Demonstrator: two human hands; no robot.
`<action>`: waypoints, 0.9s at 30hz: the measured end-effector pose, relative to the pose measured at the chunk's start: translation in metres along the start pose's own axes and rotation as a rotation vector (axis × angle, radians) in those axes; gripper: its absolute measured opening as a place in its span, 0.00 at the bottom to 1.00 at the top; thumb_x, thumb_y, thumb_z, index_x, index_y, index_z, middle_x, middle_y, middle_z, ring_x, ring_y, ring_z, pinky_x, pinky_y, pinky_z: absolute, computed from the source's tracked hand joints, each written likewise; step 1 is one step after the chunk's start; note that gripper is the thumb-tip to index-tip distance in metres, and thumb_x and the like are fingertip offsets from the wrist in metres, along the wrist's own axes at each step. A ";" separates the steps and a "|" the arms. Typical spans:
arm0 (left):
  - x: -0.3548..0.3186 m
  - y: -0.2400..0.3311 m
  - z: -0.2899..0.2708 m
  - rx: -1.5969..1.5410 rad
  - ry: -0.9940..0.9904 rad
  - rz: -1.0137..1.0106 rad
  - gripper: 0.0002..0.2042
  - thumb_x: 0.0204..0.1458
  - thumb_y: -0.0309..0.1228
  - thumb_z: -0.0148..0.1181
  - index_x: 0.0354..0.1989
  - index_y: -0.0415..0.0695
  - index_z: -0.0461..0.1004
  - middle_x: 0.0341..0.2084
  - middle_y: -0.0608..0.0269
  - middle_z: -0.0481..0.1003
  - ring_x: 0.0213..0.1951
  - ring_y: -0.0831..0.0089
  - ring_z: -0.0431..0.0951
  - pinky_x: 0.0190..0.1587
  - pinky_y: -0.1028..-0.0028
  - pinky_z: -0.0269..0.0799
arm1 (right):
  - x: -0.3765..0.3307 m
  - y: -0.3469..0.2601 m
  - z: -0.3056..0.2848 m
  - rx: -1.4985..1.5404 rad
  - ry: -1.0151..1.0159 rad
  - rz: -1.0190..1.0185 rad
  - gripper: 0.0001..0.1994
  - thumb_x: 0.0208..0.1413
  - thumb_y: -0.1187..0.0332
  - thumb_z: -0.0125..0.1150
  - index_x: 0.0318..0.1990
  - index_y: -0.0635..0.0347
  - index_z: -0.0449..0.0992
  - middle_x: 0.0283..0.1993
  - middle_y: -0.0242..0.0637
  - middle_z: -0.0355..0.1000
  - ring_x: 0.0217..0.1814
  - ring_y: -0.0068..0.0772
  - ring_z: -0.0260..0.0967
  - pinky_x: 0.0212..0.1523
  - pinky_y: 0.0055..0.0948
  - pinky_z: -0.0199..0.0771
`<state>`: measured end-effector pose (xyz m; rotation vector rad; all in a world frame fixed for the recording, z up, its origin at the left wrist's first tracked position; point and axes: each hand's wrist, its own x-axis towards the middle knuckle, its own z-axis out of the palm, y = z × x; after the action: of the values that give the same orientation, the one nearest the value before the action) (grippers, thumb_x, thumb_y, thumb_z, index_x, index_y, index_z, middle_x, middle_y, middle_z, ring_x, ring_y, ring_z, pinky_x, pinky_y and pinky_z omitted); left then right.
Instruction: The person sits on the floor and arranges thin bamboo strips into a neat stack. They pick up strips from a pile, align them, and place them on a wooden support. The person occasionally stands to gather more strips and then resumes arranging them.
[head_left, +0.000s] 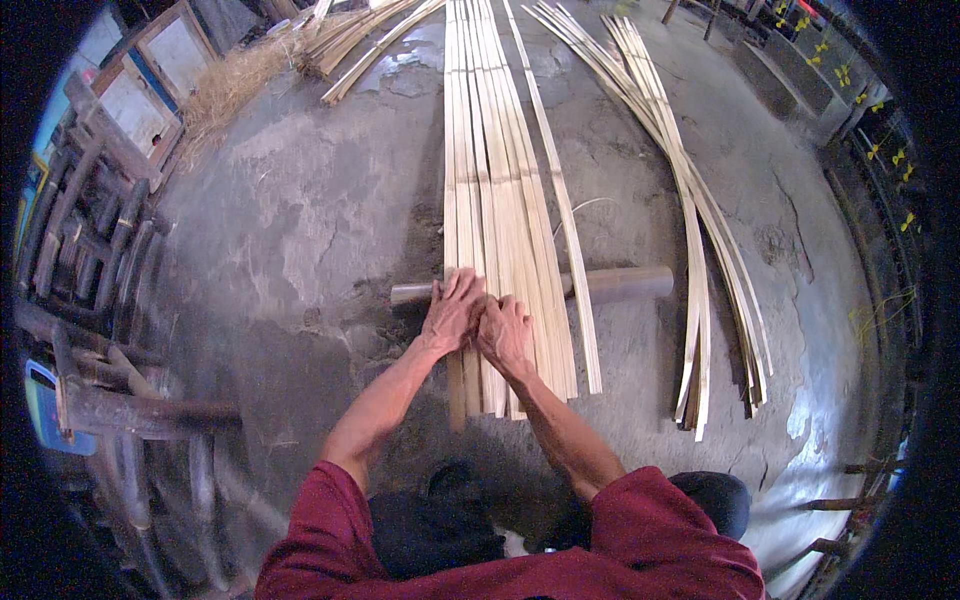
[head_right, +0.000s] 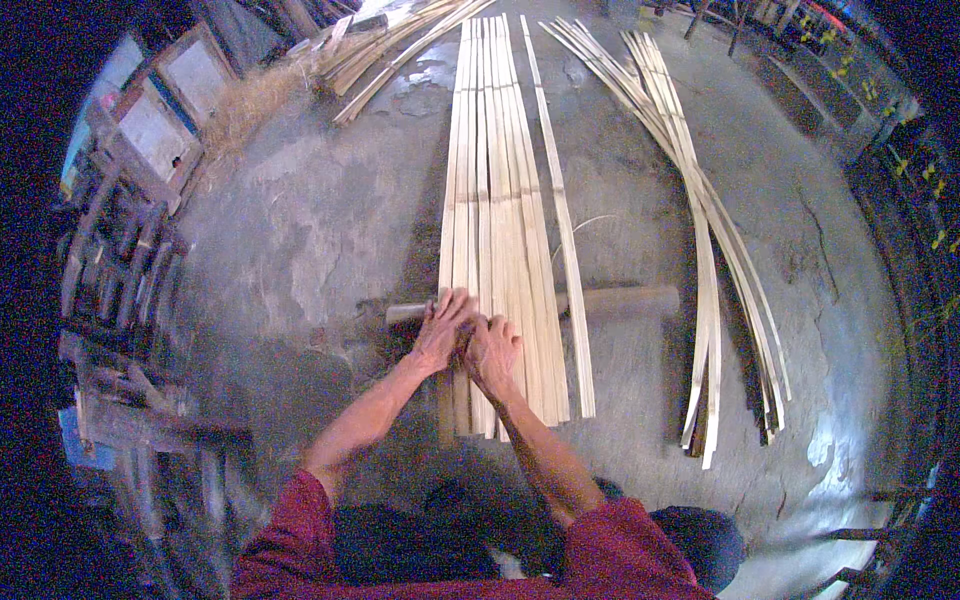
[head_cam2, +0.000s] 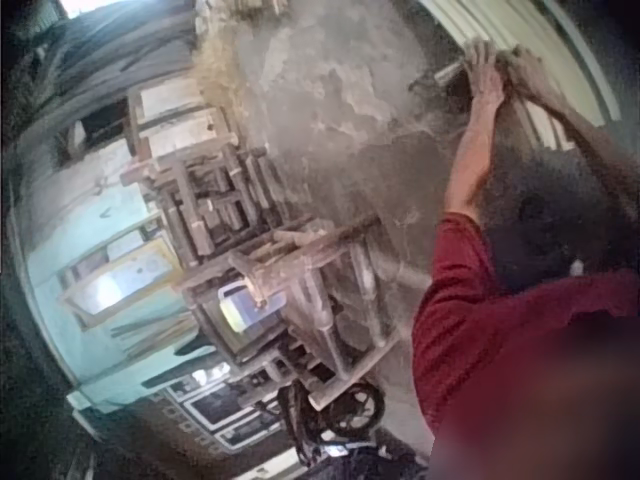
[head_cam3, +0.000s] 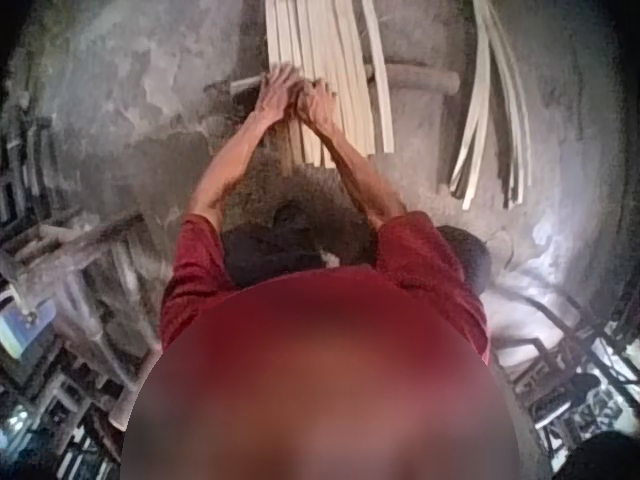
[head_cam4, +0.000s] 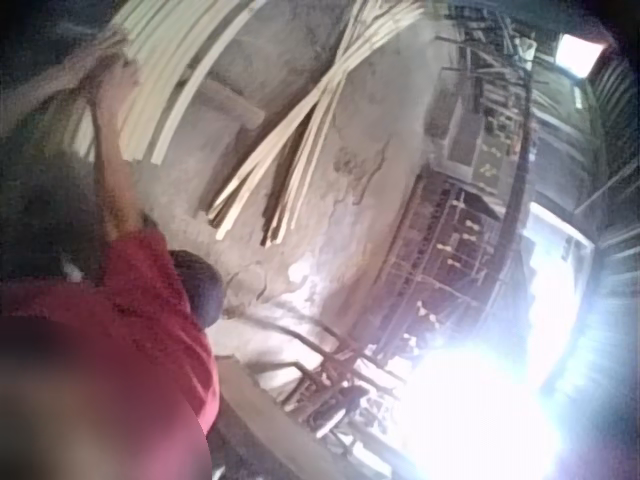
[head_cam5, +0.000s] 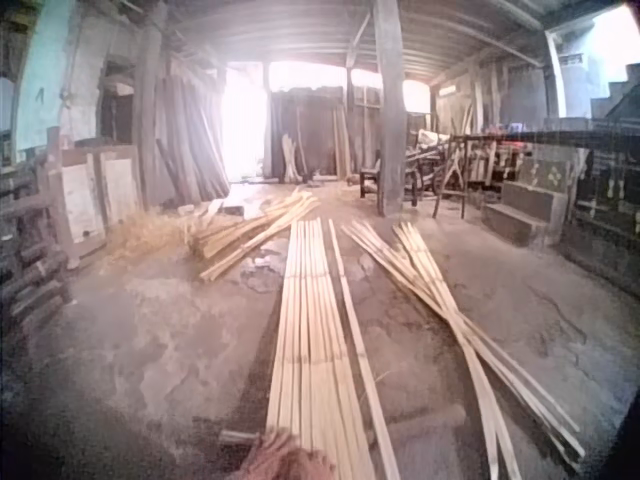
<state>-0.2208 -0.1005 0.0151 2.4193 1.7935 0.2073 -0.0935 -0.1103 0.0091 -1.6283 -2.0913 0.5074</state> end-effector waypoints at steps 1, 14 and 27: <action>0.000 0.002 0.001 0.029 -0.051 0.018 0.32 0.41 0.25 0.54 0.57 0.44 0.48 0.58 0.55 0.44 0.61 0.56 0.40 0.59 0.51 0.39 | -0.001 0.000 -0.001 -0.023 0.022 0.022 0.17 0.41 0.63 0.52 0.40 0.60 0.66 0.37 0.43 0.59 0.41 0.44 0.57 0.39 0.46 0.55; -0.007 -0.004 0.007 -0.067 -0.002 0.060 0.26 0.48 0.32 0.46 0.57 0.45 0.49 0.59 0.56 0.42 0.61 0.58 0.38 0.60 0.53 0.35 | 0.001 0.002 0.005 -0.049 0.139 -0.114 0.21 0.43 0.64 0.49 0.48 0.58 0.63 0.51 0.33 0.60 0.53 0.38 0.53 0.48 0.44 0.50; -0.003 0.007 -0.007 -0.068 -0.024 0.061 0.33 0.44 0.51 0.49 0.53 0.39 0.55 0.59 0.54 0.42 0.62 0.59 0.36 0.59 0.51 0.31 | 0.011 0.090 -0.041 -0.168 0.445 0.232 0.21 0.39 0.70 0.54 0.46 0.54 0.66 0.39 0.44 0.66 0.36 0.45 0.65 0.32 0.39 0.65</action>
<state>-0.2161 -0.1054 0.0233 2.4206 1.6755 0.2398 -0.0007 -0.0775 -0.0036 -1.8859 -1.6635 0.0268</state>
